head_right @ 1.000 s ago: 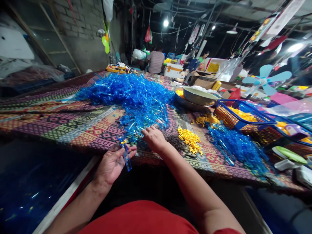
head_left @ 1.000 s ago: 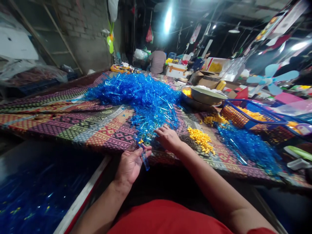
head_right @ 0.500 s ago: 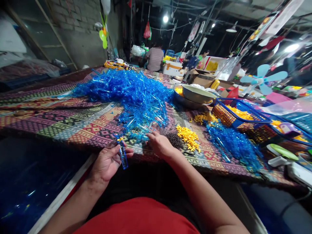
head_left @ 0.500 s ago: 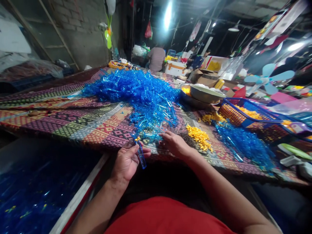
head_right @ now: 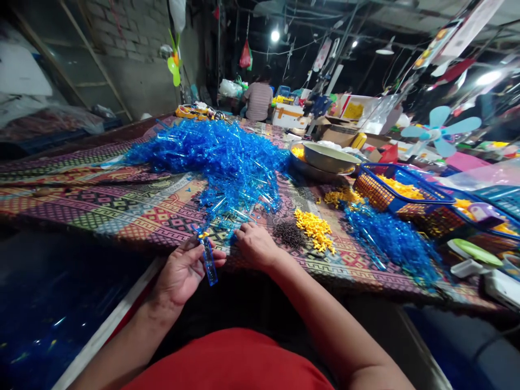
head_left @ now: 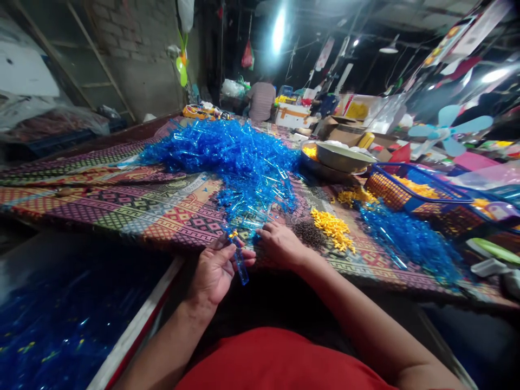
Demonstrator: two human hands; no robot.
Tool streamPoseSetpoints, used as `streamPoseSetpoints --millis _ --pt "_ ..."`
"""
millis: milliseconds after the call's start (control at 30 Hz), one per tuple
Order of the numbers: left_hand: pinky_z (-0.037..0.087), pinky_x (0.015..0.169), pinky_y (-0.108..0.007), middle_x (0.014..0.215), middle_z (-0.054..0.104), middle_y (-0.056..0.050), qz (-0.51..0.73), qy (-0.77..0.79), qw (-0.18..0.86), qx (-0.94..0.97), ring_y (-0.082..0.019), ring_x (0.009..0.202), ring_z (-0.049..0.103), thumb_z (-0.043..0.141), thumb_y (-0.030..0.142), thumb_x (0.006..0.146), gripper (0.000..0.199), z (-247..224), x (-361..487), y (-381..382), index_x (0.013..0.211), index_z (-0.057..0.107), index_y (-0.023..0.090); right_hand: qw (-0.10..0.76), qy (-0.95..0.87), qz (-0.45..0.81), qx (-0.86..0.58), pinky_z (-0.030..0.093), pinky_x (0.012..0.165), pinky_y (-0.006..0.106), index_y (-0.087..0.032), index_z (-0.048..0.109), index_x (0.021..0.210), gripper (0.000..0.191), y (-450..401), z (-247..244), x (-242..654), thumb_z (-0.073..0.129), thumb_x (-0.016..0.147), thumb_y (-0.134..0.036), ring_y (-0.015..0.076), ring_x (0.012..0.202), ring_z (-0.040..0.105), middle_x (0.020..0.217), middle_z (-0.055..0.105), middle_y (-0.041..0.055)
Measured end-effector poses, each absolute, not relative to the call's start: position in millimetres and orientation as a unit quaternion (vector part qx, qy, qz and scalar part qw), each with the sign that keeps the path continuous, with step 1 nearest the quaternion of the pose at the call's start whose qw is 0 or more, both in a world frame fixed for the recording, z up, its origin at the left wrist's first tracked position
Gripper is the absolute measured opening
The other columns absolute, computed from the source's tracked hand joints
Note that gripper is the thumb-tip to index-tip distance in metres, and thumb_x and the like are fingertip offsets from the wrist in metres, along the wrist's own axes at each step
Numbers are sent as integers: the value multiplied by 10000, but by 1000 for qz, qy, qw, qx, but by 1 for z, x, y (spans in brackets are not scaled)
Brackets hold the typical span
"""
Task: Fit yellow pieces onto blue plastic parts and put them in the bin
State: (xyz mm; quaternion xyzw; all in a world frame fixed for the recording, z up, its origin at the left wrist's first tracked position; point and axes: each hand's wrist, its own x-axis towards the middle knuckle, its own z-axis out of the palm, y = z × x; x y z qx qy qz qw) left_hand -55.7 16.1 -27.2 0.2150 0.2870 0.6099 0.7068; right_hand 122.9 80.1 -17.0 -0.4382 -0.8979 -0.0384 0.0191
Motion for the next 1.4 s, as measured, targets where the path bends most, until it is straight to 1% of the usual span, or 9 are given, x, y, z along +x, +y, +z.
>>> streamPoseSetpoints --millis 67,133,267,367,467,700,1033,1167,1400 --pt "555 683 -422 771 658 -9 613 286 702 222 -219 682 679 663 115 691 153 -26 -55 15 834 628 158 66 -895 -9 -441 429 726 293 -152 623 985 189 84 -22 123 502 862 -229 204 850 540 874 605 105" --pt "558 668 -399 779 655 -11 615 291 694 235 -212 683 674 669 122 691 151 -24 -53 13 833 630 154 174 -870 59 -459 439 733 303 -141 627 982 194 84 -24 127 547 829 -230 202 846 552 893 614 108" --pt "563 630 -339 800 658 -17 614 315 670 275 -207 720 665 685 134 684 210 -16 -43 9 889 645 159 412 -697 386 -442 453 586 257 -163 624 976 268 69 -14 132 646 757 -316 135 650 561 797 636 42" --pt "555 640 -296 898 677 -39 591 329 667 313 -204 783 656 683 153 697 296 -12 -32 6 990 649 178 449 -539 595 -392 414 461 217 -166 632 934 300 51 -6 130 705 699 -338 90 499 513 699 624 4" --pt "549 651 -284 975 679 -51 570 340 667 338 -210 822 649 682 178 702 362 -10 -22 4 1061 638 197 461 -452 674 -359 440 444 221 -163 639 918 316 39 -3 126 743 658 -308 106 503 553 711 642 18" --pt "532 644 -251 1047 667 -45 553 343 657 380 -190 827 639 674 212 718 381 -7 -13 0 1096 631 217 498 -401 702 -315 482 446 207 -150 658 828 233 33 -3 130 763 637 -232 92 480 556 664 650 10" --pt "504 715 -235 1023 666 -26 549 330 641 424 -173 883 613 641 209 752 366 -10 -6 0 1117 625 225 523 -406 670 -336 490 449 210 -160 668 797 217 27 -5 135 773 631 -249 104 494 579 679 672 10" --pt "499 743 -251 977 671 -18 549 346 604 463 -170 864 607 636 219 757 347 -11 -5 0 1103 635 218 529 -415 652 -350 471 437 186 -165 677 803 213 25 -5 135 772 633 -250 96 501 579 677 673 7" --pt "418 915 -255 1049 655 -1 546 365 503 561 -173 1005 571 622 176 766 306 -10 -10 4 1060 665 251 556 -426 591 -400 435 425 184 -161 680 719 186 23 -13 134 785 606 -265 73 460 519 617 639 -18"
